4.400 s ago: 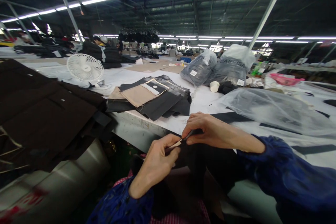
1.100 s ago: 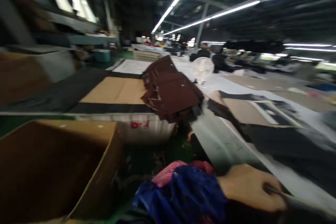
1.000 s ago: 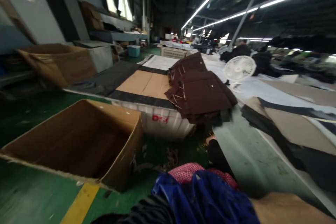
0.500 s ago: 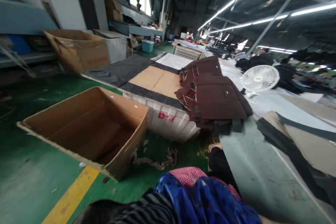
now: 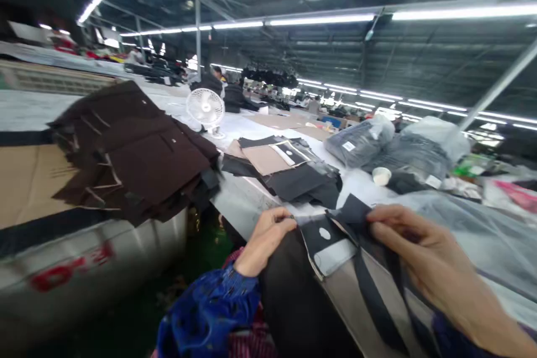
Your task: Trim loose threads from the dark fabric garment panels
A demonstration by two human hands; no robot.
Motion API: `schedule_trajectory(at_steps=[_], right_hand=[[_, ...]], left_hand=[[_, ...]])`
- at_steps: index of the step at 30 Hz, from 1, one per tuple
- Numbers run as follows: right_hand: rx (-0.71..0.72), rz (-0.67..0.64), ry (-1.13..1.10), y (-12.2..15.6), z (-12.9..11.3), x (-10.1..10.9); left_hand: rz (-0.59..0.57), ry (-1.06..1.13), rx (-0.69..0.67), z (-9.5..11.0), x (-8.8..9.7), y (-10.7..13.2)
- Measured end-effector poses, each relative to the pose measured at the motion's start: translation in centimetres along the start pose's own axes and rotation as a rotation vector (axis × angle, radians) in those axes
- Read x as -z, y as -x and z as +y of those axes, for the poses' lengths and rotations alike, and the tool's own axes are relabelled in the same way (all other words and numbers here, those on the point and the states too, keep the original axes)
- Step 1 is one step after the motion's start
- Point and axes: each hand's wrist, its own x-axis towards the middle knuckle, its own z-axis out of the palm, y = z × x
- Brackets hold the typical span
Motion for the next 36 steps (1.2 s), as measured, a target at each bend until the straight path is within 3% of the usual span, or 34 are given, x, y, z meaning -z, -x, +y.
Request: schedule_trajectory(at_steps=[3, 7, 12, 18, 25, 32, 36], right_hand=[[0.016, -0.114, -0.046, 2.2, 1.0, -2.5], [0.037, -0.202, -0.054, 3.8, 2.1, -5.7], [-0.012, -0.211, -0.196, 3.6, 3.7, -7.6], [-0.065, -0.22, -0.281, 3.1, 4.6, -7.5], [-0.04, -0.206, -0.262, 3.0, 4.8, -6.9], [0.0, -0.144, -0.279, 3.2, 5.8, -6.8], [0.203, -0.078, -0.243, 4.0, 5.3, -7.0]], left_hand=[[-0.025, -0.048, 0.041, 0.2, -0.6, 0.4], [0.037, -0.205, 0.02, 0.5, -1.2, 1.2], [-0.113, 0.009, 0.099, 0.8, -0.9, 2.2], [-0.271, 0.176, 0.194, 1.5, -0.3, 2.7], [-0.304, 0.257, 0.203, 1.5, 0.2, 3.3], [-0.228, 0.09, 0.147, 1.5, 0.4, 4.0], [-0.182, 0.008, 0.128, 1.9, 0.0, 3.9]])
